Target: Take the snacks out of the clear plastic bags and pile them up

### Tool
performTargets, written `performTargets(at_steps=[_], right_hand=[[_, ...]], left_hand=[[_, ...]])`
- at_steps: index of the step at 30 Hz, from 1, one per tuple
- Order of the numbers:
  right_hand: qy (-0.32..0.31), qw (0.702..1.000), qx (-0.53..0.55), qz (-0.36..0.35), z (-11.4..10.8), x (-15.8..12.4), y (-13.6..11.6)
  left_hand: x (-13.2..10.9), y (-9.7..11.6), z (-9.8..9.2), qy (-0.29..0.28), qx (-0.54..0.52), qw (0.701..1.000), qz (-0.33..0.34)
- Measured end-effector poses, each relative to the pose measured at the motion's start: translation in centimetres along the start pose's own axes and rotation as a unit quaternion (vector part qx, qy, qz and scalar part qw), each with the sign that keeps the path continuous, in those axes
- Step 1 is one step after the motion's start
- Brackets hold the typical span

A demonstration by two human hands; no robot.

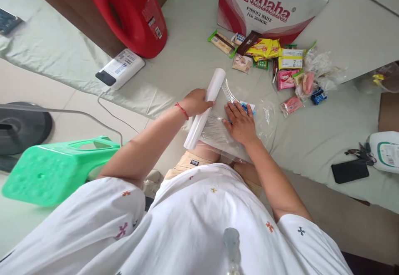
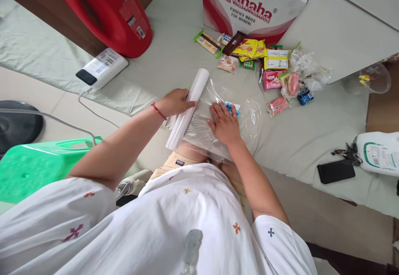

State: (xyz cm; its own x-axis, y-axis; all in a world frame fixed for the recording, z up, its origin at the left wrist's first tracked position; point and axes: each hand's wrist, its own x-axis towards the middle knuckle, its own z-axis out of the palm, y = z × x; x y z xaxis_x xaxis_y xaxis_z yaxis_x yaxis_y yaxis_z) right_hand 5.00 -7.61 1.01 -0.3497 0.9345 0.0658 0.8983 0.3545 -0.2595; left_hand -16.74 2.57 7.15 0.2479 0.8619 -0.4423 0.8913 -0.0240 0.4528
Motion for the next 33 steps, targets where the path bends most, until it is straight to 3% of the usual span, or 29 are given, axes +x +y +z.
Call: performTargets(at_steps=[4,7,11,15,21,29,33], right_hand=[[0.008,1.000,0.009,0.004,0.3,0.0,0.0],[0.016,1.000,0.010,0.002,0.4,0.0,0.1],[0.026,1.000,0.012,0.000,0.4,-0.1,0.1],[0.025,0.999,0.024,0.005,0.4,-0.1,0.0],[0.018,0.999,0.026,0.010,0.4,0.0,0.1],[0.039,0.999,-0.001,0.010,1.1,-0.1,0.2],[0.051,0.999,-0.003,0.009,1.2,-0.2,0.2]], left_hand=[[-0.1,-0.3,-1.0,-0.036,-0.106,0.994,-0.014],[0.1,0.3,-0.4,-0.030,-0.176,0.982,-0.056],[0.4,1.0,1.0,0.054,-0.085,0.993,-0.059],[0.5,-0.1,0.8,0.071,0.016,0.996,-0.048],[0.1,-1.9,-0.4,0.058,-0.043,0.996,-0.046],[0.9,-0.6,-0.3,0.080,0.010,0.997,-0.017],[1.7,-0.6,-0.2,0.066,-0.025,0.997,-0.025]])
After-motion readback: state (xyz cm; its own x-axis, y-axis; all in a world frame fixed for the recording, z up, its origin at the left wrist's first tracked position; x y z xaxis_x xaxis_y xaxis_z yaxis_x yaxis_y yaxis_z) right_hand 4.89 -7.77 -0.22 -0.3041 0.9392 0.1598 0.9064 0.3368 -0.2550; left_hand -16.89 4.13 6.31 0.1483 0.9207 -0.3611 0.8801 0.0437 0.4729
